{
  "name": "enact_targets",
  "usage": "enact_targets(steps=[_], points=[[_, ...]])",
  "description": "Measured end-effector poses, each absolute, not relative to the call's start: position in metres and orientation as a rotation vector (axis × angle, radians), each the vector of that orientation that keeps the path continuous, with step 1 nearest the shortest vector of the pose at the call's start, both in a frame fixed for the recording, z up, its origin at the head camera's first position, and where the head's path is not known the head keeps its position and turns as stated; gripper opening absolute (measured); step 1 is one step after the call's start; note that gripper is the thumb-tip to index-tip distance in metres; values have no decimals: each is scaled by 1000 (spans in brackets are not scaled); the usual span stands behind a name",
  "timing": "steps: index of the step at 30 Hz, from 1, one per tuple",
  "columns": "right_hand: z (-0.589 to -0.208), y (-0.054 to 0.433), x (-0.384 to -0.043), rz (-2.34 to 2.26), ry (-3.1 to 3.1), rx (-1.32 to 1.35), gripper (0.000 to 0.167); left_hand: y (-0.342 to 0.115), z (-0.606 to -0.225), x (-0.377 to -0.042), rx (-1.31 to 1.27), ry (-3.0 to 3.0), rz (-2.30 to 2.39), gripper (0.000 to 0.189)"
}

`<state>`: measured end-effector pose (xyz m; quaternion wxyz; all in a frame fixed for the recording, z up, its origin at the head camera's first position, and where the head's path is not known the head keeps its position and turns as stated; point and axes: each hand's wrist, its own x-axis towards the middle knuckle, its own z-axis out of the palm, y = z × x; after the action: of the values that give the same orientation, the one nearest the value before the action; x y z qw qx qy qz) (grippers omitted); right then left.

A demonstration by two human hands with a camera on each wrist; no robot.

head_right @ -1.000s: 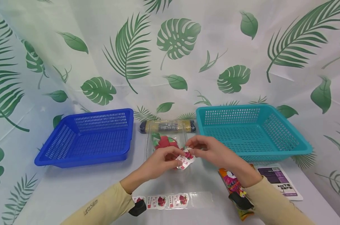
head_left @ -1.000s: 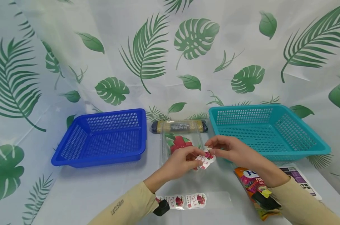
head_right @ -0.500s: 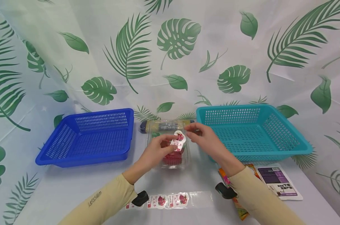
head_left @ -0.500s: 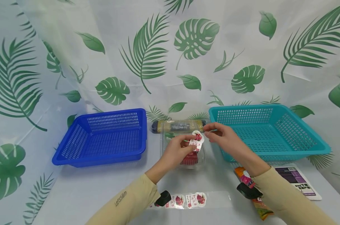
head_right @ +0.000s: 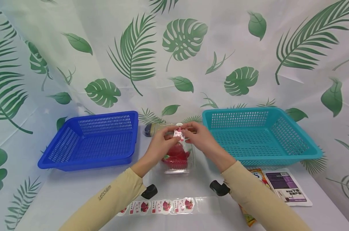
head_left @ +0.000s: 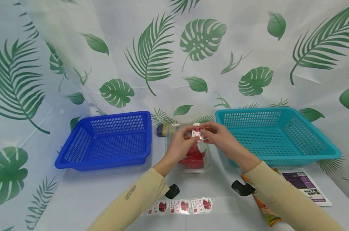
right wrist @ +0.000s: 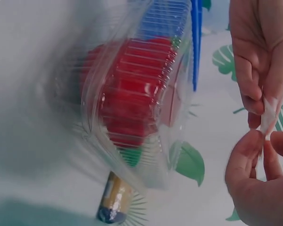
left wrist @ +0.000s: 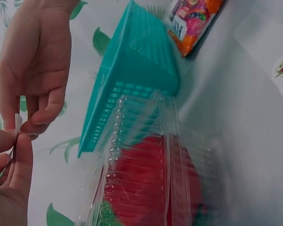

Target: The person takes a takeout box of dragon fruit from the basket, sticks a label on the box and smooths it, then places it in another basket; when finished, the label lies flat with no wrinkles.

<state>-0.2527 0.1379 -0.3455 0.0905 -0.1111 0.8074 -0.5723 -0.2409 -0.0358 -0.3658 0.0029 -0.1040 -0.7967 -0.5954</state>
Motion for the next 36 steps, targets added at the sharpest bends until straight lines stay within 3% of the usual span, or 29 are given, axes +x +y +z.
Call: enact_targets(steps=[12,23,36], points=[[-361,126,-276,-1577,2458,-341,28,-49,-370,-260,-198,-2595,-1726,23],[-372,115,-294,-1417,2528,-343,26,-58,-380,-277,-286,-2717,-1483,12],[-379,110,-306,-1274,2562,-324,26,-60,-384,-295,-316,-2847,-1407,14]])
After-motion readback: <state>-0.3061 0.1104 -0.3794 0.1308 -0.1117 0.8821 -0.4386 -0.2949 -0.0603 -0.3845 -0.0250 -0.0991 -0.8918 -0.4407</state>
